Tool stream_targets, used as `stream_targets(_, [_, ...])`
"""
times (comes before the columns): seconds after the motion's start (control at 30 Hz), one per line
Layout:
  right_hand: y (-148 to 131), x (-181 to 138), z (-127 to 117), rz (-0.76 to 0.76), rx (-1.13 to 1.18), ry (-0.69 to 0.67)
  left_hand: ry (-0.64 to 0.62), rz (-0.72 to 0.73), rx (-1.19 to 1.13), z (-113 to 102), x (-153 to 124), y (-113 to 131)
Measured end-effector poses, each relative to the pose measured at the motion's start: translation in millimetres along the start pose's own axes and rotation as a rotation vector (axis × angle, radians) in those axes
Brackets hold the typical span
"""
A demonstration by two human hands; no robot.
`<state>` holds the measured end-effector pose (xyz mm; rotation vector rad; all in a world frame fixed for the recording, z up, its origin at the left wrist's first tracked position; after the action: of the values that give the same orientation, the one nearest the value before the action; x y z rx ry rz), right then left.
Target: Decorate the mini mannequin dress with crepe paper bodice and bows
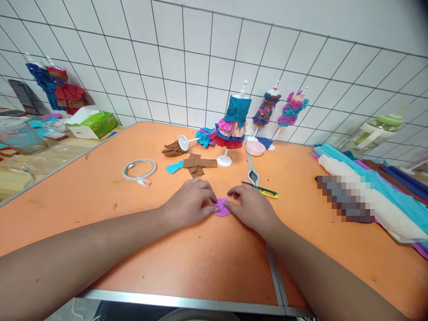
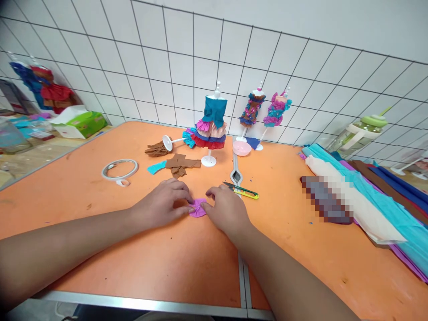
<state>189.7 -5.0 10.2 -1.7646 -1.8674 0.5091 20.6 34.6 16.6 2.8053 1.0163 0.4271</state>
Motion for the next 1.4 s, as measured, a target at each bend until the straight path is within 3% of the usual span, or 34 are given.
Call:
stream_targets(0.1, [-9,-3,-6,-0.150,-0.089,0.025,-0.034,-0.020,0.051,5,1,5])
stream_targets(0.23, [-18,-2,2,-0.265,-0.191,-0.058,-0.055,-0.042,0.081,6,1,6])
stream_targets(0.5, [-15,-1,13,-0.224,-0.302,-0.160,-0.062,-0.014,0.133,1,3,6])
stream_targets(0.73, [-18,-5,8,-0.250,-0.231,-0.082,-0.040,0.031,0.133,1,3,6])
stream_targets(0.97, [-14,-3,18,-0.251,-0.299,-0.110,-0.044,0.040,0.144,1,4,6])
stream_targets(1.2, [-9,2,19,-0.140,-0.135,-0.120,-0.029,0.050,0.138,2,4,3])
stream_targets(1.33, [-10,5,10,-0.144,-0.060,-0.030,0.094,-0.094,-0.062,-5,4,-2])
stream_targets(1.4, [-14,5,2,-0.158,-0.030,0.074,0.053,-0.233,-0.263,-3,3,-3])
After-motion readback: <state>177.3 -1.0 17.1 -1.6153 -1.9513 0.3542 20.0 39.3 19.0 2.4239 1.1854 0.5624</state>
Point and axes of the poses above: each hand's wrist, its own x-axis towards the middle knuckle, its own z-axis out of the palm, y = z × x, the point moved 4 cm from there along x, towards the middle knuckle, and after that the axes turned 11 degrees about x, right-handed, at the moved point
